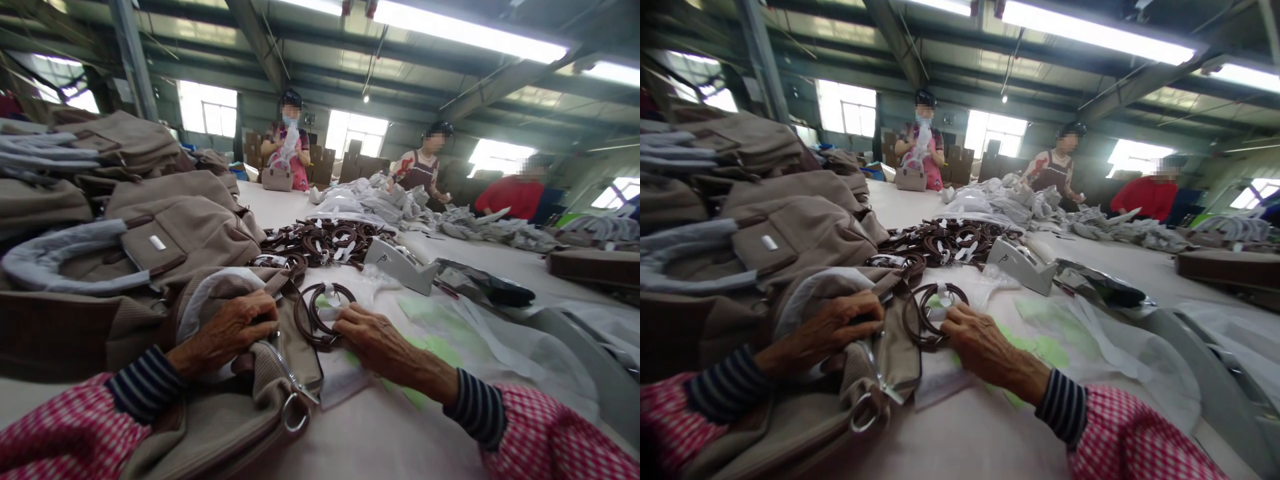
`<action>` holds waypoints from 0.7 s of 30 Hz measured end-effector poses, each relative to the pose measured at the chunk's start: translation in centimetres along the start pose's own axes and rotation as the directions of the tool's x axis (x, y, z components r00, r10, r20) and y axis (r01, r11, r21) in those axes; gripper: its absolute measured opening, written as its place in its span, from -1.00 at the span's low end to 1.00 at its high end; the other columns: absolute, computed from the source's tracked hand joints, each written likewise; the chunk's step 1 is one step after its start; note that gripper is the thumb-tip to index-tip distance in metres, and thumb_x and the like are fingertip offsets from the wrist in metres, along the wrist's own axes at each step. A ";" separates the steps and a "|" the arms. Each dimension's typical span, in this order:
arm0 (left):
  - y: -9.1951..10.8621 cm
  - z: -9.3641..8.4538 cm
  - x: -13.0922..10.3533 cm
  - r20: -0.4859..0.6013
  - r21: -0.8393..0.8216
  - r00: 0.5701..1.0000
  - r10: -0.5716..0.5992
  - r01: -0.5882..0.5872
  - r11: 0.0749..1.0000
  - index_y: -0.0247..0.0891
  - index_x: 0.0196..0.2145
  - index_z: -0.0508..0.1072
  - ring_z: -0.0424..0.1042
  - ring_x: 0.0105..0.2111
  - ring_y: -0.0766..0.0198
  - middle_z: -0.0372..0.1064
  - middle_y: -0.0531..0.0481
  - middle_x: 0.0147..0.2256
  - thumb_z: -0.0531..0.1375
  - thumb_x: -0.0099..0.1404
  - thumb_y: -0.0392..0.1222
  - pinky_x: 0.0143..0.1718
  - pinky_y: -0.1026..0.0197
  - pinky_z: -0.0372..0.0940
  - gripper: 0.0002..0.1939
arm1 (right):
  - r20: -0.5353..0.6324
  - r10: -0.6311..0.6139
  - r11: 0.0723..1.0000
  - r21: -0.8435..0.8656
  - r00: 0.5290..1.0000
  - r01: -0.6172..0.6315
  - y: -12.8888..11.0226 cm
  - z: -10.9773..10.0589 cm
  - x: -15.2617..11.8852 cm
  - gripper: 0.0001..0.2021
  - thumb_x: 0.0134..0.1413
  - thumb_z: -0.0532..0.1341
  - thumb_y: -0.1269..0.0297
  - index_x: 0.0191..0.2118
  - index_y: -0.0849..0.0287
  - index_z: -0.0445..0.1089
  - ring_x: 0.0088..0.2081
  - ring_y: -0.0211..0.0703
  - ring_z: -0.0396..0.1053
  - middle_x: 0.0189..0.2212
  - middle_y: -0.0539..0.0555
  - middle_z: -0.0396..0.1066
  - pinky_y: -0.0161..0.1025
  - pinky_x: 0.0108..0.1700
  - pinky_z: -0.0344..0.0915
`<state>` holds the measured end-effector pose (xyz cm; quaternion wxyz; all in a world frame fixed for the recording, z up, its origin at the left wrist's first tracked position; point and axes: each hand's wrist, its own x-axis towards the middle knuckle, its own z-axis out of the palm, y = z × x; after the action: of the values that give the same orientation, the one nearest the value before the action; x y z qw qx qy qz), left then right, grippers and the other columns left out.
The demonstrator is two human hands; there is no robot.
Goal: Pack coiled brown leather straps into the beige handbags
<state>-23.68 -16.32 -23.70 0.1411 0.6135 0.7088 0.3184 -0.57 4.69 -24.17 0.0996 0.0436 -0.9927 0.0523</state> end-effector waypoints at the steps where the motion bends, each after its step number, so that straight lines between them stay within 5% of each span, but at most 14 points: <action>1: 0.0 0.0 0.0 -0.001 -0.004 1.000 -0.005 0.005 1.000 -0.26 -0.37 0.44 0.35 -0.24 0.13 0.40 -0.06 -0.27 0.11 0.45 -0.04 -0.16 0.11 0.17 -0.70 | -0.010 0.001 0.999 0.047 1.000 -0.001 0.0 -0.4 -0.3 -0.83 0.34 0.19 0.54 -0.08 0.19 0.47 -0.07 -0.04 0.37 -0.12 0.14 0.48 -0.16 -0.08 0.35; 4: 0.0 0.2 0.0 -0.004 -0.004 1.000 -0.010 0.010 1.000 -0.25 -0.37 0.44 0.36 -0.26 0.15 0.40 -0.04 -0.28 0.11 0.45 -0.03 -0.16 0.12 0.18 -0.69 | -0.119 0.048 0.978 0.206 0.992 -0.023 0.8 -1.4 -0.8 -0.79 0.35 0.22 0.48 0.02 0.15 0.48 -0.02 -0.07 0.40 -0.07 0.12 0.49 -0.17 0.00 0.33; 9: 0.0 0.2 0.5 0.017 0.077 0.999 0.050 -0.051 0.996 -0.25 -0.36 0.43 0.37 -0.24 0.14 0.42 -0.08 -0.27 0.04 0.50 -0.04 -0.15 0.11 0.20 -0.66 | -0.291 0.289 0.940 0.266 0.912 -0.213 4.2 -2.2 1.7 -0.90 0.31 0.28 0.43 -0.12 0.17 0.55 -0.16 -0.12 0.41 -0.18 0.07 0.52 -0.19 -0.07 0.26; 12: -0.1 -0.2 0.8 0.060 0.202 0.993 0.103 -0.113 0.973 -0.24 -0.36 0.42 0.37 -0.25 0.14 0.44 -0.08 -0.27 0.03 0.52 -0.08 -0.18 0.12 0.20 -0.67 | -0.206 0.312 0.944 0.176 0.927 -0.278 6.0 -2.0 4.5 -0.80 0.24 0.35 0.40 -0.03 0.18 0.55 -0.06 -0.04 0.38 -0.11 0.11 0.52 -0.16 -0.02 0.22; 16: 0.7 -0.7 0.6 0.149 0.386 0.955 0.256 -0.294 0.874 -0.21 -0.25 0.49 0.41 -0.22 0.13 0.50 -0.06 -0.20 0.04 0.46 -0.31 -0.07 0.13 0.24 -0.77 | 0.008 0.218 0.976 0.010 0.976 -0.218 6.5 -1.0 7.8 -0.61 0.21 0.38 0.30 0.15 0.13 0.49 0.06 0.04 0.31 0.01 0.15 0.48 -0.18 -0.02 0.17; 19: 2.4 -0.5 1.4 0.183 0.465 0.912 0.368 -0.410 0.785 -0.23 -0.22 0.52 0.43 -0.17 0.06 0.53 -0.12 -0.15 -0.02 0.37 -0.48 0.21 -0.07 0.17 -0.65 | 0.114 0.194 0.979 -0.086 0.974 -0.185 5.9 -0.2 9.2 -0.77 0.26 0.32 0.32 0.01 0.14 0.53 -0.04 -0.01 0.35 -0.13 0.12 0.51 -0.23 -0.14 0.12; 21: 3.5 -0.3 3.2 0.177 0.434 0.935 0.309 -0.356 0.828 -0.25 -0.38 0.50 0.44 -0.27 0.05 0.52 -0.13 -0.31 0.07 0.28 -0.47 0.16 -0.15 0.24 -0.75 | 0.100 0.185 0.978 -0.121 0.978 -0.173 5.3 -0.1 9.5 -0.85 0.32 0.24 0.36 -0.05 0.18 0.52 -0.12 -0.05 0.37 -0.20 0.13 0.51 -0.22 -0.18 0.09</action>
<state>-21.78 -13.15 -20.72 -0.0306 0.7582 0.6382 0.1305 -10.30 9.20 -22.62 0.0417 -0.0489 -0.9979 0.0031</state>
